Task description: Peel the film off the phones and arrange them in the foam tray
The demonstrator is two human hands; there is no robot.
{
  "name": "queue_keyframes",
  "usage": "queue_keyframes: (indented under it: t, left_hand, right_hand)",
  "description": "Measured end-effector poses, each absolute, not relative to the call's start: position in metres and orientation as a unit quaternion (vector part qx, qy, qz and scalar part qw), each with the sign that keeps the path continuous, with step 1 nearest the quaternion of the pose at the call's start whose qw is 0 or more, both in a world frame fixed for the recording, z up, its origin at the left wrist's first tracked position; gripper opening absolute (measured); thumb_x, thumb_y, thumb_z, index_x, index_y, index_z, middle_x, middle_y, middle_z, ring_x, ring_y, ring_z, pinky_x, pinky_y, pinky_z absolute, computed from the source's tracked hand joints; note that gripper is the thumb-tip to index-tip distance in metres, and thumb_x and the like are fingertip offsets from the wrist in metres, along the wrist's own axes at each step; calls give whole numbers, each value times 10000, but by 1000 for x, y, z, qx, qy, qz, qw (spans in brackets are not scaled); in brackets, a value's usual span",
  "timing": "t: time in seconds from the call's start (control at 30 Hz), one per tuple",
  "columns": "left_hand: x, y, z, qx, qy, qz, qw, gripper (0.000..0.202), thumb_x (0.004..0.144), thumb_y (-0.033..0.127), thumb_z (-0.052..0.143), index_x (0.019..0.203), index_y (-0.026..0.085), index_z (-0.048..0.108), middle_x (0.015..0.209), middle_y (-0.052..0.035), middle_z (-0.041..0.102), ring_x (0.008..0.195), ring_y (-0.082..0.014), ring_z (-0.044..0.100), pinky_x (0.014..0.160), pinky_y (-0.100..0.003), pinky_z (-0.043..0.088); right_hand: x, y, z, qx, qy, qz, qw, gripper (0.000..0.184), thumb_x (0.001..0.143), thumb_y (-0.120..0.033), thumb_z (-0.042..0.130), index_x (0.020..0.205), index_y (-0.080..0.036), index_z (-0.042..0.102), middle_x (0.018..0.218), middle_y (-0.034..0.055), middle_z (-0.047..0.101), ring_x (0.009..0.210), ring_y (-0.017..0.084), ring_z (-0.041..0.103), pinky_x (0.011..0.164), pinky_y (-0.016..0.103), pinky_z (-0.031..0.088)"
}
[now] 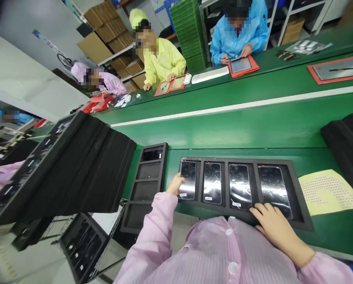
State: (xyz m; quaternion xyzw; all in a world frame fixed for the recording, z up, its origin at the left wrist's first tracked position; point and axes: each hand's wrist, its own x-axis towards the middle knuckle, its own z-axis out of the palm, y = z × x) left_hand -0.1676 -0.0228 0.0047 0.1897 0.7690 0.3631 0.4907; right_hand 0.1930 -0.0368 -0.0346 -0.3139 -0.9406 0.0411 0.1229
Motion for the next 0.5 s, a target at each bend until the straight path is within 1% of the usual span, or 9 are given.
queue_keyframes:
  t: [0.03, 0.1, 0.2, 0.23, 0.3, 0.33, 0.4, 0.43, 0.5]
  left_hand:
    - [-163, -22, -2, 208, 783, 340, 478, 271, 869, 346, 541, 1038, 136, 569, 997, -57, 612, 841, -161, 600, 744, -361, 515]
    - [-154, -21, -8, 250, 809, 307, 435, 326, 806, 226, 604, 1114, 132, 551, 1090, -94, 606, 960, -207, 597, 850, -399, 490]
    - [-150, -22, -5, 321, 838, 278, 344, 660, 644, 39, 593, 1281, 135, 448, 1314, -149, 505, 1235, -267, 459, 1043, -378, 356]
    - [-151, -22, -2, 339, 845, 268, 315, 722, 624, 30, 569, 1320, 132, 405, 1379, -155, 448, 1309, -271, 377, 1085, -368, 302]
    - [-158, -24, 3, 358, 860, 236, 276, 697, 654, 81, 530, 1333, 94, 373, 1413, -188, 403, 1364, -281, 291, 1110, -402, 251]
    - [-161, -25, 4, 356, 870, 213, 268, 648, 677, 120, 513, 1310, 57, 389, 1377, -224, 435, 1355, -303, 307, 1100, -435, 259]
    - [-168, -29, 4, 350, 880, 158, 279, 487, 709, 200, 495, 1168, 39, 516, 1151, -241, 609, 1237, -333, 473, 1028, -452, 355]
    - [-172, -32, 3, 353, 878, 131, 294, 388, 714, 224, 486, 1051, 59, 586, 984, -220, 675, 1120, -340, 571, 953, -441, 427]
    - [-184, -36, -1, 368, 870, 86, 317, 258, 720, 251, 450, 801, 98, 641, 735, -199, 689, 890, -368, 667, 812, -445, 502]
  right_hand:
    - [193, -41, -41, -320, -940, 24, 113, 189, 812, -159, 446, 901, -183, 611, 787, 70, 634, 655, 216, 564, 549, 312, 438]
    - [189, -46, -45, -330, -938, 9, 100, 188, 767, -94, 473, 881, -184, 592, 740, 51, 619, 631, 211, 538, 555, 310, 412]
    - [179, -46, -42, -354, -931, 7, 91, 168, 706, -60, 538, 816, -184, 561, 711, 38, 594, 653, 213, 522, 568, 308, 384]
    - [175, -45, -42, -364, -927, 4, 87, 167, 681, -58, 570, 790, -183, 550, 710, 38, 589, 671, 218, 521, 586, 315, 383]
    - [169, -42, -44, -383, -920, -7, 78, 196, 634, -76, 647, 757, -179, 534, 715, 40, 587, 709, 232, 520, 644, 342, 387]
    - [166, -41, -45, -389, -918, -13, 73, 221, 616, -96, 686, 752, -177, 532, 719, 40, 589, 723, 235, 518, 677, 357, 386]
    - [162, -39, -47, -387, -920, -24, 64, 270, 591, -158, 753, 743, -180, 531, 714, 27, 590, 731, 223, 509, 732, 371, 374]
    - [161, -38, -46, -381, -922, -29, 60, 292, 578, -194, 778, 729, -183, 528, 702, 15, 588, 725, 210, 502, 753, 370, 365]
    - [159, -36, -39, -367, -928, -36, 55, 333, 557, -275, 809, 694, -191, 517, 674, -12, 577, 714, 185, 485, 787, 361, 347]
